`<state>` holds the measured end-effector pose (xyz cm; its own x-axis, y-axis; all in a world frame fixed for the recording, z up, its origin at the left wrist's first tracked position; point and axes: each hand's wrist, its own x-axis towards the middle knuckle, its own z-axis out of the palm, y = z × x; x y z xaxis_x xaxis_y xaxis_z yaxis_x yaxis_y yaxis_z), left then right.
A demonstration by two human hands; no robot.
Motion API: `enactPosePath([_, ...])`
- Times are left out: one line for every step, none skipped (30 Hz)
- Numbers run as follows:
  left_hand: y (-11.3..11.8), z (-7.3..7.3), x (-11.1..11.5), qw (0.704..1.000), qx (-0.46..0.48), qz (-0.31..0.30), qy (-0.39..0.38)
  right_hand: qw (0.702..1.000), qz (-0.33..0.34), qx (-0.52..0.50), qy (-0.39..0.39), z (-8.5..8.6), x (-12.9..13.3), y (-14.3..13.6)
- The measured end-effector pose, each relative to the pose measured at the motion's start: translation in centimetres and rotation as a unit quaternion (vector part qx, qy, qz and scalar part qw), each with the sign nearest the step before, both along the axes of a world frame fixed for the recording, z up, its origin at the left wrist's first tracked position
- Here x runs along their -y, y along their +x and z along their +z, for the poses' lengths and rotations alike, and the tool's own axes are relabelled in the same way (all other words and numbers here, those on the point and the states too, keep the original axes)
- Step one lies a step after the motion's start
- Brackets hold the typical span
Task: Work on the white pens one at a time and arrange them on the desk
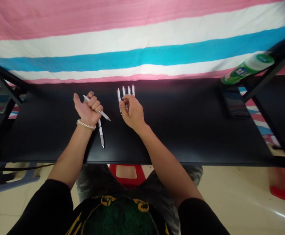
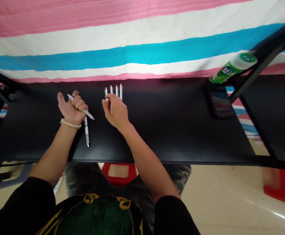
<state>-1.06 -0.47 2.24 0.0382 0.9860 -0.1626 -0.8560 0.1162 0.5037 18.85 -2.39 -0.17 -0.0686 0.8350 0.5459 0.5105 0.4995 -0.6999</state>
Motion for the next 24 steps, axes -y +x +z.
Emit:
enactPosePath([0.02, 0.01, 0.01, 1.000, 0.002, 0.003, -0.002, 1.000, 0.000, 0.002, 0.000, 0.02, 0.02, 0.01])
enactPosePath([0.05, 0.06, 0.03, 1.000, 0.002, 0.005, -0.005, 1.000, -0.001, 0.004, 0.000, 0.05, 0.04, 0.01])
enactPosePath([0.08, 0.14, 0.05, 1.000, 0.001, 0.003, -0.009, 1.000, 0.000, 0.007, 0.000, 0.08, 0.06, 0.02])
enactPosePath([0.11, 0.25, 0.08, 1.000, -0.002, 0.000, -0.012, 1.000, 0.000, 0.008, -0.001, 0.11, 0.08, 0.03])
enactPosePath([0.14, 0.37, 0.10, 1.000, -0.007, -0.005, -0.017, 1.000, 0.000, 0.008, -0.001, 0.13, 0.09, 0.04])
enactPosePath([0.16, 0.50, 0.12, 1.000, -0.015, -0.010, -0.023, 1.000, 0.001, 0.008, -0.002, 0.14, 0.09, 0.06])
enactPosePath([0.18, 0.61, 0.13, 0.999, -0.022, -0.014, -0.031, 1.000, 0.002, 0.008, -0.003, 0.14, 0.08, 0.07])
enactPosePath([0.17, 0.69, 0.12, 0.999, -0.028, -0.015, -0.037, 1.000, 0.003, 0.008, -0.004, 0.13, 0.07, 0.09])
enactPosePath([0.14, 0.73, 0.11, 0.999, -0.030, -0.012, -0.040, 1.000, 0.003, 0.008, -0.005, 0.12, 0.05, 0.10])
enactPosePath([0.08, 0.74, 0.09, 0.999, -0.028, -0.005, -0.040, 1.000, 0.003, 0.008, -0.006, 0.10, 0.03, 0.11])
enactPosePath([0.00, 0.72, 0.06, 0.999, -0.024, 0.000, -0.038, 1.000, 0.003, 0.008, -0.007, 0.08, 0.01, 0.11])
enactPosePath([-0.09, 0.69, 0.03, 0.999, -0.022, 0.005, -0.035, 1.000, 0.003, 0.009, -0.008, 0.06, 0.01, 0.11])
enactPosePath([-0.18, 0.66, 0.02, 0.999, -0.023, 0.008, -0.033, 1.000, 0.003, 0.010, -0.009, 0.04, 0.01, 0.10])
enactPosePath([-0.25, 0.62, 0.01, 0.999, -0.027, 0.011, -0.032, 1.000, 0.004, 0.011, -0.009, 0.03, 0.02, 0.09])
enactPosePath([-0.30, 0.60, 0.02, 0.999, -0.033, 0.014, -0.031, 1.000, 0.004, 0.013, -0.009, 0.02, 0.03, 0.07])
enactPosePath([-0.33, 0.58, 0.04, 0.998, -0.042, 0.018, -0.032, 1.000, 0.005, 0.016, -0.010, 0.01, 0.05, 0.06])
enactPosePath([-0.32, 0.56, 0.06, 0.998, -0.050, 0.023, -0.031, 1.000, 0.006, 0.018, -0.010, 0.01, 0.07, 0.05])
enactPosePath([-0.30, 0.53, 0.09, 0.997, -0.057, 0.031, -0.030, 1.000, 0.007, 0.020, -0.010, 0.00, 0.08, 0.04])
enactPosePath([-0.26, 0.48, 0.12, 0.997, -0.062, 0.036, -0.029, 1.000, 0.007, 0.021, -0.011, 0.00, 0.09, 0.04])
enactPosePath([-0.23, 0.42, 0.14, 0.997, -0.066, 0.040, -0.030, 1.000, 0.008, 0.021, -0.011, 0.01, 0.09, 0.04])
enactPosePath([-0.22, 0.35, 0.15, 0.996, -0.067, 0.041, -0.029, 1.000, 0.008, 0.021, -0.012, 0.01, 0.08, 0.04])
enactPosePath([-0.21, 0.28, 0.14, 0.997, -0.065, 0.041, -0.028, 1.000, 0.007, 0.021, -0.012, 0.01, 0.08, 0.04])
enactPosePath([-0.23, 0.22, 0.13, 0.997, -0.062, 0.041, -0.026, 1.000, 0.006, 0.022, -0.011, 0.01, 0.07, 0.04])
enactPosePath([-0.26, 0.18, 0.10, 0.997, -0.059, 0.040, -0.024, 1.000, 0.005, 0.023, -0.010, 0.00, 0.06, 0.04])
